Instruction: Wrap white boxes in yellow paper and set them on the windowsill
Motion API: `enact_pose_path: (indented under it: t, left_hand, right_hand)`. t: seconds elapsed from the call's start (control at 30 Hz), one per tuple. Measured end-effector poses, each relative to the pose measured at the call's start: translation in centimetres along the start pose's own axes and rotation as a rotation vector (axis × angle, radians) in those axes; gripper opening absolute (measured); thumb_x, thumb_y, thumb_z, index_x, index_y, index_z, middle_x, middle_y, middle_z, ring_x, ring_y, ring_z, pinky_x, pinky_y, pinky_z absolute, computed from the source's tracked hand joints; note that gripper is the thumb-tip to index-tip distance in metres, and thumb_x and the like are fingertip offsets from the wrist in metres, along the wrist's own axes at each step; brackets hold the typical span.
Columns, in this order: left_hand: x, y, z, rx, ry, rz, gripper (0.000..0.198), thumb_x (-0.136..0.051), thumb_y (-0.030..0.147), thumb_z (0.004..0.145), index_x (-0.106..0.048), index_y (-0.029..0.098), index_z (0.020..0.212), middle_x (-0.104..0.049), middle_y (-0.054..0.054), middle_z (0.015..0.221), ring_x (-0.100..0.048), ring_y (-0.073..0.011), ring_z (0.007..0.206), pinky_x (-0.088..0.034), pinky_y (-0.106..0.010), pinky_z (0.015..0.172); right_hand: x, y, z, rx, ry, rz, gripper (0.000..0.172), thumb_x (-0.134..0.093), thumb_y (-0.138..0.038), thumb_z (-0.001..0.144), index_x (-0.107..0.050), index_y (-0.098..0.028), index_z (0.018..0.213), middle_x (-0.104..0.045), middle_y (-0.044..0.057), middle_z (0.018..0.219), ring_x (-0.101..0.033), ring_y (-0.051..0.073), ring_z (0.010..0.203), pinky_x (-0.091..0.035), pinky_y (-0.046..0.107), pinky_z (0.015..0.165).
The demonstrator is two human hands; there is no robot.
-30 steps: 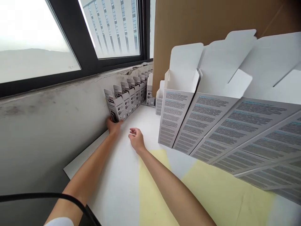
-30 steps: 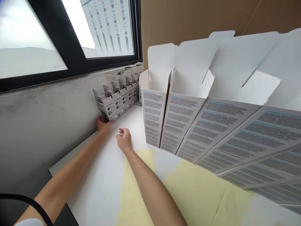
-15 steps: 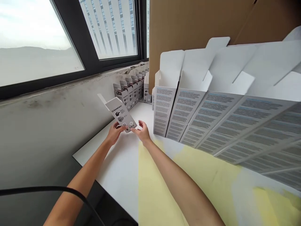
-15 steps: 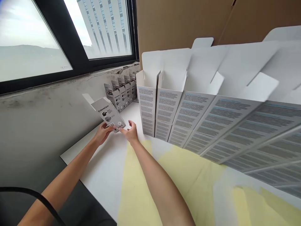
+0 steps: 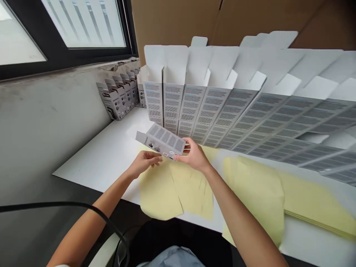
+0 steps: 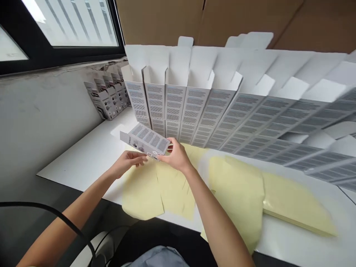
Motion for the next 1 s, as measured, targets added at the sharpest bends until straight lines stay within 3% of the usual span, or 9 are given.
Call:
enact_pose_path:
  t: [0.1, 0.23, 0.4, 0.47, 0.53, 0.6, 0.73, 0.87, 1.0]
  left_hand:
    - [-3.1, 0.9, -1.2, 0.035, -0.129, 0.163, 0.036, -0.070, 0.045, 0.078, -0.072, 0.010, 0.085, -0.069, -0.012, 0.078, -0.060, -0.0155, 0.064, -0.041, -0.025, 0.055]
    - [-7.4, 3.1, -1.5, -0.293, -0.054, 0.159, 0.033, -0.065, 0.041, 0.083, -0.071, 0.010, 0.093, -0.068, -0.009, 0.077, -0.060, -0.0148, 0.065, -0.046, -0.026, 0.059]
    - [-13.7, 6.0, -0.9, -0.674, 0.021, 0.160, 0.019, -0.061, 0.029, 0.086, -0.069, 0.012, 0.085, -0.066, -0.006, 0.071, -0.057, -0.0119, 0.063, -0.043, -0.023, 0.057]
    - [-16.3, 6.6, -0.6, -0.718, -0.070, 0.204, 0.018, -0.058, 0.027, 0.087, -0.069, 0.013, 0.086, -0.067, -0.006, 0.077, -0.058, -0.0123, 0.067, -0.045, -0.024, 0.062]
    - [-19.0, 6.6, -0.1, -0.676, -0.223, 0.301, 0.019, -0.058, 0.027, 0.086, -0.069, 0.014, 0.093, -0.068, -0.007, 0.091, -0.060, -0.0152, 0.080, -0.047, -0.026, 0.066]
    - [-21.2, 5.8, 0.6, -0.584, -0.354, 0.416, 0.023, -0.059, 0.028, 0.084, -0.069, 0.015, 0.099, -0.066, -0.009, 0.103, -0.060, -0.0193, 0.092, -0.048, -0.028, 0.070]
    - [-23.9, 3.6, 2.1, -0.461, -0.376, 0.465, 0.032, -0.061, 0.033, 0.084, -0.067, 0.011, 0.107, -0.060, -0.012, 0.107, -0.060, -0.0184, 0.085, -0.049, -0.033, 0.076]
    - [-24.4, 2.2, 2.8, -0.361, -0.357, 0.290, 0.042, -0.067, 0.035, 0.081, -0.062, 0.010, 0.114, -0.055, -0.010, 0.103, -0.055, -0.0120, 0.073, -0.049, -0.031, 0.074]
    - [-24.3, 1.4, 3.3, -0.067, -0.266, -0.024, 0.058, -0.076, 0.032, 0.075, -0.051, 0.012, 0.123, -0.055, -0.007, 0.102, -0.055, -0.0103, 0.074, -0.047, -0.027, 0.070]
  right_hand:
    - [2.6, 1.5, -2.9, -0.046, 0.101, -0.125, 0.067, -0.080, -0.032, 0.060, -0.052, -0.018, 0.119, -0.064, 0.009, 0.115, -0.064, 0.022, 0.097, -0.055, 0.037, 0.085]
    - [3.5, 3.3, -5.2, -0.060, 0.137, -0.266, 0.063, -0.076, -0.033, 0.064, -0.053, -0.018, 0.121, -0.062, 0.010, 0.120, -0.061, 0.026, 0.107, -0.052, 0.041, 0.091]
    - [6.8, 4.2, -9.1, -0.046, 0.143, -0.370, 0.097, -0.074, -0.053, 0.070, -0.031, -0.019, 0.149, -0.035, 0.016, 0.152, -0.038, 0.033, 0.138, -0.040, 0.049, 0.108]
    - [9.8, 4.9, -11.8, -0.048, 0.300, -0.366, 0.075, -0.064, -0.055, 0.081, -0.041, -0.020, 0.144, -0.045, 0.014, 0.144, -0.049, 0.029, 0.128, -0.045, 0.045, 0.101]
    - [13.2, 6.0, -14.6, -0.147, 0.562, -0.478, 0.050, -0.060, -0.049, 0.085, -0.060, -0.013, 0.120, -0.059, 0.016, 0.122, -0.057, 0.029, 0.111, -0.048, 0.043, 0.092]
    - [16.1, 7.3, -16.9, -0.389, 0.757, -0.739, 0.046, -0.061, -0.049, 0.084, -0.065, -0.007, 0.103, -0.060, 0.021, 0.108, -0.055, 0.035, 0.107, -0.043, 0.048, 0.095]
    - [19.0, 9.1, -18.3, -0.702, 0.692, -0.878, 0.065, -0.064, -0.062, 0.077, -0.063, -0.004, 0.108, -0.057, 0.025, 0.109, -0.051, 0.040, 0.111, -0.040, 0.050, 0.095]
    - [18.6, 9.2, -17.6, -0.626, 0.635, -0.658, 0.052, -0.071, -0.051, 0.072, -0.061, -0.010, 0.103, -0.060, 0.017, 0.108, -0.054, 0.031, 0.109, -0.042, 0.042, 0.095]
    - [16.6, 8.8, -17.2, -0.532, 0.648, -0.601, 0.063, -0.074, -0.047, 0.066, -0.058, -0.012, 0.116, -0.058, 0.015, 0.113, -0.053, 0.032, 0.111, -0.042, 0.044, 0.097]
Point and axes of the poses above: each hand's wrist, its own z-axis towards the middle knuckle, its own x-axis out of the back of the hand, y = z × x, the point moved 2 cm from there along z, towards the middle knuckle
